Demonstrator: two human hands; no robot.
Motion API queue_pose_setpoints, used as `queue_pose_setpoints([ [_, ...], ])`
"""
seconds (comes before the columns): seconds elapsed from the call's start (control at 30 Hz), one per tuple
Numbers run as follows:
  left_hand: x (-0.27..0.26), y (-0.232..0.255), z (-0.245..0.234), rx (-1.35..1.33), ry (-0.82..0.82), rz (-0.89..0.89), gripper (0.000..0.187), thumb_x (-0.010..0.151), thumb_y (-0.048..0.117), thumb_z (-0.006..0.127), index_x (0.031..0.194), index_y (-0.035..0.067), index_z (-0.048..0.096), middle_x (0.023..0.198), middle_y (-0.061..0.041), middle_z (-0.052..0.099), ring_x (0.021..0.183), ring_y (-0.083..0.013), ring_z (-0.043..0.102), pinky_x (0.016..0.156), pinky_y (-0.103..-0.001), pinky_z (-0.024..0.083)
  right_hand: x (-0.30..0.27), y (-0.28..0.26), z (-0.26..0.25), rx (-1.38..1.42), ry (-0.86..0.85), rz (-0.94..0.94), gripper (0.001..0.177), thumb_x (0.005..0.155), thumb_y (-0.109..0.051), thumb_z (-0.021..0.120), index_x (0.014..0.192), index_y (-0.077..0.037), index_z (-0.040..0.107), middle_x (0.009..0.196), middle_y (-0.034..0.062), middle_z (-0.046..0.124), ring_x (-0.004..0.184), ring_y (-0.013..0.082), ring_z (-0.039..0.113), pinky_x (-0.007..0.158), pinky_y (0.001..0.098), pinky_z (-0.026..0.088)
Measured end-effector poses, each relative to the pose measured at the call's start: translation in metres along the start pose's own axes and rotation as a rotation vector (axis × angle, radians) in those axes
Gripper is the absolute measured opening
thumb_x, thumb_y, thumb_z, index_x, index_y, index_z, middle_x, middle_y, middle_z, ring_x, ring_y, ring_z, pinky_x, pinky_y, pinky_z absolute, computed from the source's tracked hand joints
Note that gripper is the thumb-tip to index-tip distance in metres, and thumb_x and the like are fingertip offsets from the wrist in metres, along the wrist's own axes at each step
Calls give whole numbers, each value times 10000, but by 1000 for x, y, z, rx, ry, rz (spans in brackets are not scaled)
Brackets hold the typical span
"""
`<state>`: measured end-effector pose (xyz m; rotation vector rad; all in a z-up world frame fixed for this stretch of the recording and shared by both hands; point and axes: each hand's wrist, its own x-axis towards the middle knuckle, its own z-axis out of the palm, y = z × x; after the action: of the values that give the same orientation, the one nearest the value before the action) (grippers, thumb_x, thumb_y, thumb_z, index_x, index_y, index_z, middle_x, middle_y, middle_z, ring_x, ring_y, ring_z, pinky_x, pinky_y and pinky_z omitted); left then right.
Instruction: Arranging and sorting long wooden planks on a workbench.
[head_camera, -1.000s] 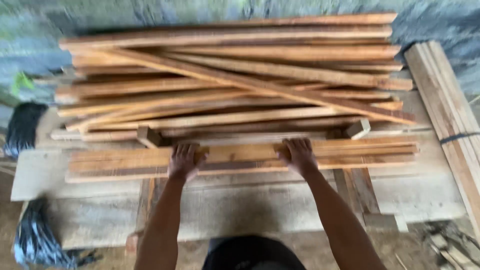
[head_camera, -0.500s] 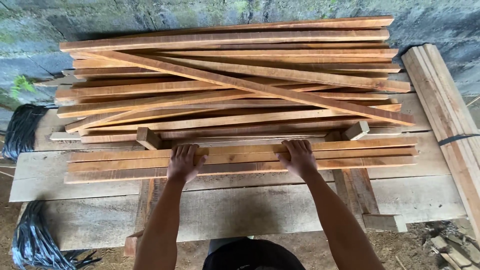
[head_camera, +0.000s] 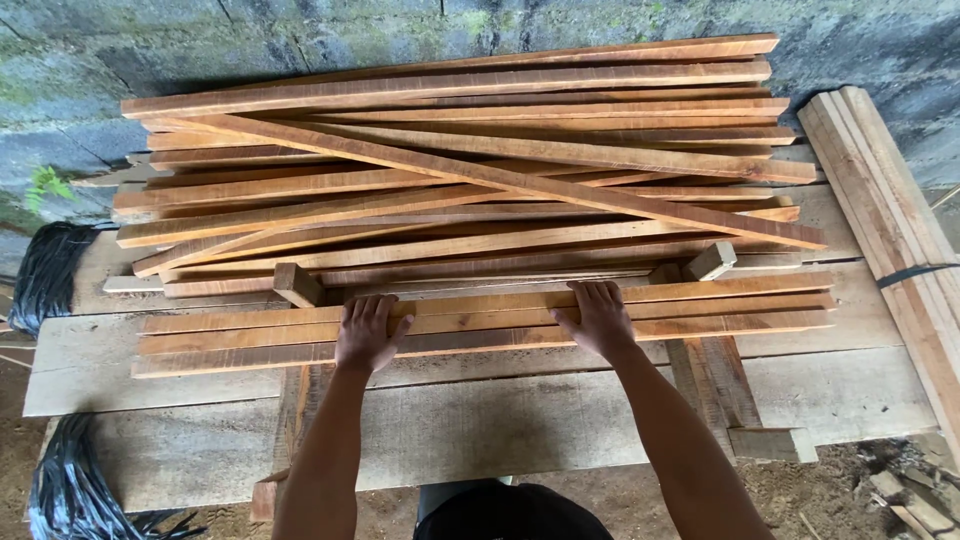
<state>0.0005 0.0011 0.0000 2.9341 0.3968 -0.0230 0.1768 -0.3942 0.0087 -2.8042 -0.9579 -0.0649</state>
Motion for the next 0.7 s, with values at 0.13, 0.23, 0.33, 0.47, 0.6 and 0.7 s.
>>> queue_pose_setpoints([
  [0.13,-3,3,-1,-8,-12,-14,635,1002,634,392,1395,147,499,1381,-136,555,1357,-331,446,1213,-486,293,-1,-5,-4,-1,-22,3,690,933,-605,589,1386,-88,524,1306,157,600,1264,314,530,1194,504,303],
  [0.23,-2,5,-5,-7,-20,-24,630,1002,632,386,1394,151,498,1390,-136,550,1366,-335,440,1212,-475,296,3,-5,-7,-4,-58,46,709,928,-621,588,1402,-99,512,1305,172,591,1262,360,504,1145,500,305],
  [0.33,3,3,-1,2,-19,-17,624,1003,626,376,1388,149,493,1381,-140,543,1363,-342,432,1202,-485,270,7,-1,-6,14,-21,14,677,930,-624,574,1360,-102,544,1274,158,612,1239,310,541,1185,499,308],
  [0.47,-2,-3,5,9,2,40,597,1031,581,360,1373,112,499,1341,-148,560,1332,-320,466,1203,-497,264,9,2,3,-19,-153,56,611,972,-640,520,1272,-111,579,1214,146,619,1214,294,558,1156,491,348],
  [0.6,10,-10,20,33,38,91,535,1034,531,388,1305,95,537,1270,-147,588,1280,-306,502,1162,-512,303,23,31,39,-16,-44,13,477,946,-538,520,1089,-103,655,1137,151,646,1171,330,584,1087,512,379],
  [0.7,26,-26,36,35,93,150,422,1050,462,427,1190,107,607,1186,-120,635,1225,-290,558,1118,-507,381,39,31,36,41,-57,53,405,1040,-460,503,972,-108,689,1044,122,676,1081,340,615,1008,544,426],
])
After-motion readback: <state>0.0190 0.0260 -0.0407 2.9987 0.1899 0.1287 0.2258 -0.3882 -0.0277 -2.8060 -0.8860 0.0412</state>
